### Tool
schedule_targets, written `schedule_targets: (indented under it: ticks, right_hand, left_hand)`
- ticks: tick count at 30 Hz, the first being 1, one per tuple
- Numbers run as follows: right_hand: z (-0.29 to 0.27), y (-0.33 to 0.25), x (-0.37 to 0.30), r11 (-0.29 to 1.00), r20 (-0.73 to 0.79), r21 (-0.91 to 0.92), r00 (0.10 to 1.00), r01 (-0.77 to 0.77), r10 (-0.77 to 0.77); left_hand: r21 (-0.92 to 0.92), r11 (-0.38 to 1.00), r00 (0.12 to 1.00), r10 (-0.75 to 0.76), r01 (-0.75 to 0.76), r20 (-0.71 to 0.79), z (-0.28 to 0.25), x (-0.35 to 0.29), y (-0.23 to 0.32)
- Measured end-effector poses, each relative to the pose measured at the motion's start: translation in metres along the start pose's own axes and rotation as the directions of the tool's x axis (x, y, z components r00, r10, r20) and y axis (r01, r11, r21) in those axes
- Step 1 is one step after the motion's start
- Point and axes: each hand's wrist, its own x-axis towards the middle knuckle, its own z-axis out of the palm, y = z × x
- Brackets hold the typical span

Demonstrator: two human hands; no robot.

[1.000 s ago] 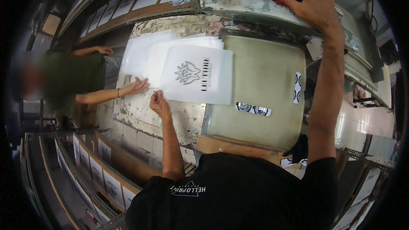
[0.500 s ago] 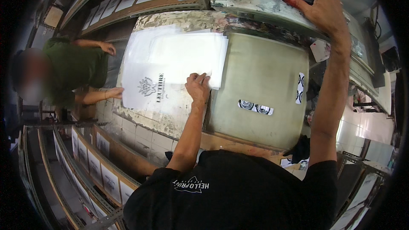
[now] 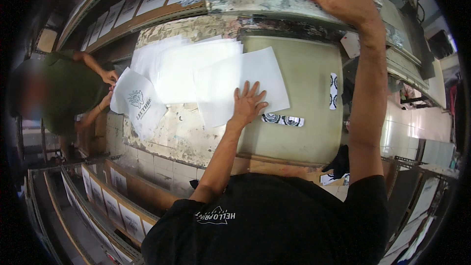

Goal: The person performs screen printing by placing white paper under a screen, using a squeegee to pull ink across the mesh, and lifting the screen to reveal a printed logo. The printed sheets are then stacked on the table.

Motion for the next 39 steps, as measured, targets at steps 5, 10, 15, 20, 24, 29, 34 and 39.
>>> schedule_targets:
  ticks: [5, 10, 15, 20, 24, 29, 34, 39]
  right_hand:
    - [0.001, 0.005, -0.001, 0.987, -0.025, -0.157, 0.999, 0.032, -0.036]
    - [0.004, 0.005, 0.003, 0.993, 0.002, -0.104, 0.999, 0.051, -0.051]
    - [0.002, 0.007, 0.001, 0.994, 0.005, -0.093, 0.999, 0.053, -0.053]
    - [0.005, 0.006, 0.000, 0.990, -0.024, -0.117, 0.996, 0.082, -0.085]
    - [-0.001, -0.003, -0.008, 0.999, 0.076, -0.039, 0.997, -0.012, 0.015]
    - [0.028, 0.006, -0.063, 0.976, -0.028, -0.130, 0.983, 0.175, -0.180]
    - [0.067, -0.021, -0.168, 0.993, -0.019, -0.032, 0.993, 0.117, -0.117]
    - [0.136, -0.004, -0.225, 0.977, 0.166, 0.177, 0.982, -0.117, 0.087]
  left_hand:
    - [-0.073, 0.967, 0.969, 0.246, -0.243, 0.036, 0.040, 0.057, 0.050]
    - [-0.064, 0.931, 0.928, 0.363, -0.358, 0.088, 0.064, 0.075, 0.084]
    - [-0.068, 0.919, 0.903, 0.394, -0.388, 0.171, 0.063, 0.064, 0.101]
    - [-0.115, 0.900, 0.892, 0.434, -0.421, 0.128, 0.060, 0.049, 0.103]
    - [-0.312, 0.866, 0.908, 0.418, -0.390, 0.026, 0.029, 0.039, 0.103]
    - [-0.849, 0.429, 0.885, -0.197, -0.309, -0.422, -0.062, 0.022, 0.090]
    - [-0.944, 0.169, 0.821, -0.466, -0.283, -0.330, -0.107, -0.021, 0.067]
    - [-0.817, 0.576, 0.880, -0.403, 0.030, -0.251, -0.003, -0.088, 0.000]
